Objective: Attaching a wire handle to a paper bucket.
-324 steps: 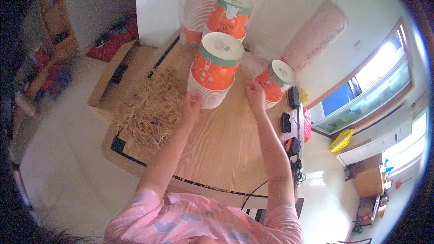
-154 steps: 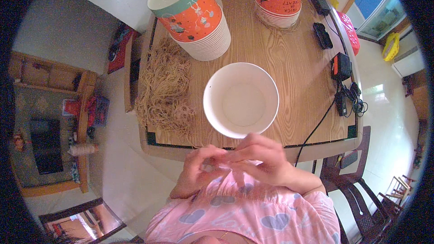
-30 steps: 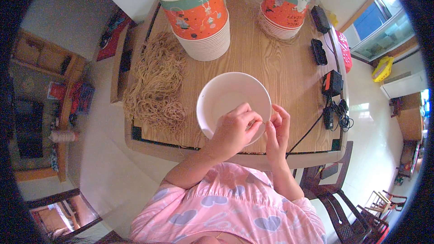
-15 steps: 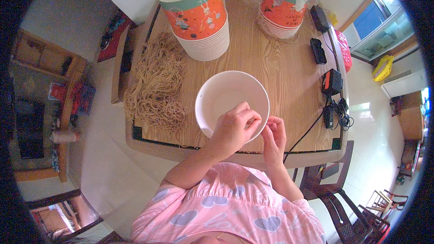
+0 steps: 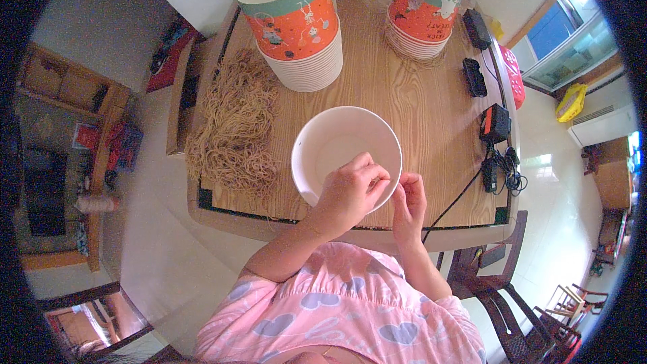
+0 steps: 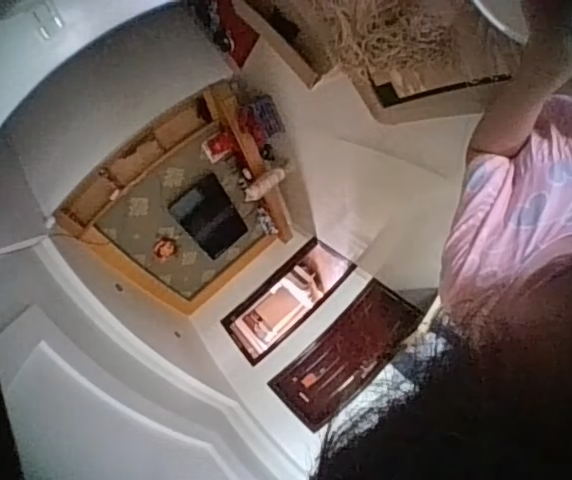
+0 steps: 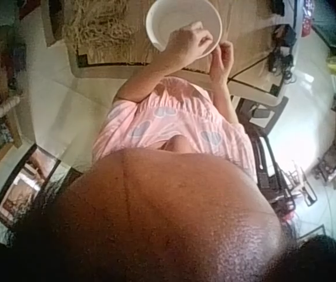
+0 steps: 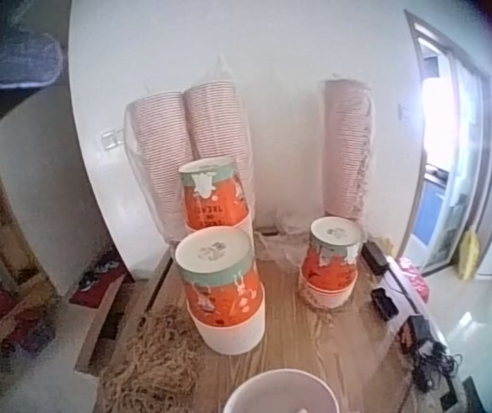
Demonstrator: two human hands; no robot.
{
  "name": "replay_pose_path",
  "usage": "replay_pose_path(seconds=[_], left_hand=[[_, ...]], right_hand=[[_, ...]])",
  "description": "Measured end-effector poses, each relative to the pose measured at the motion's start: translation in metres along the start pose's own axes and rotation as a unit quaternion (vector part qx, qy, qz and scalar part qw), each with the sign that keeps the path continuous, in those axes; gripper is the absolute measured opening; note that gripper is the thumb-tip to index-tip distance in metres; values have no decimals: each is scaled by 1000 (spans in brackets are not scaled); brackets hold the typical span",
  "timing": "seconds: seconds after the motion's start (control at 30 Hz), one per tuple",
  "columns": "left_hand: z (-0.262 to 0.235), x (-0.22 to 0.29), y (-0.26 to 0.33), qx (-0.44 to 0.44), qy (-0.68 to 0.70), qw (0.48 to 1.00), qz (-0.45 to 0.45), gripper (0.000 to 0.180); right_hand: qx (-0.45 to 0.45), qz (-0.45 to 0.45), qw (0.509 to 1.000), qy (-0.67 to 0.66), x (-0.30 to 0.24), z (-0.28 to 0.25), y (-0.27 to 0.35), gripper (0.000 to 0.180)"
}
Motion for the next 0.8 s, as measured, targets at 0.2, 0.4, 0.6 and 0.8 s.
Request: replay_pose_path(seconds=[0.2, 0.4, 0.6, 0.8], left_hand=[[-1, 0, 3, 1, -4, 1000, 6, 10], [-27, 10, 25, -30, -89, 994, 60, 34], [-28, 7, 25, -24, -94, 994, 44, 37], [-15, 5, 5, -16, -117, 990, 73, 22]], right_hand=[[7, -3, 999, -43, 3, 2, 2, 6], [-5, 11, 999, -47, 5, -4, 6, 5], [-7, -35, 999, 8, -3, 4, 6, 13], [-4, -62, 996, 64, -4, 4, 2, 15]])
Point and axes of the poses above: each hand's wrist, its own y-axis away from the middle knuckle, its own z-axis out of the palm, x = y × z, the point moved 1 cm from there along -y, towards the middle knuckle, and after that the axes turned 14 degrees about -y, right-handed, at the moved point
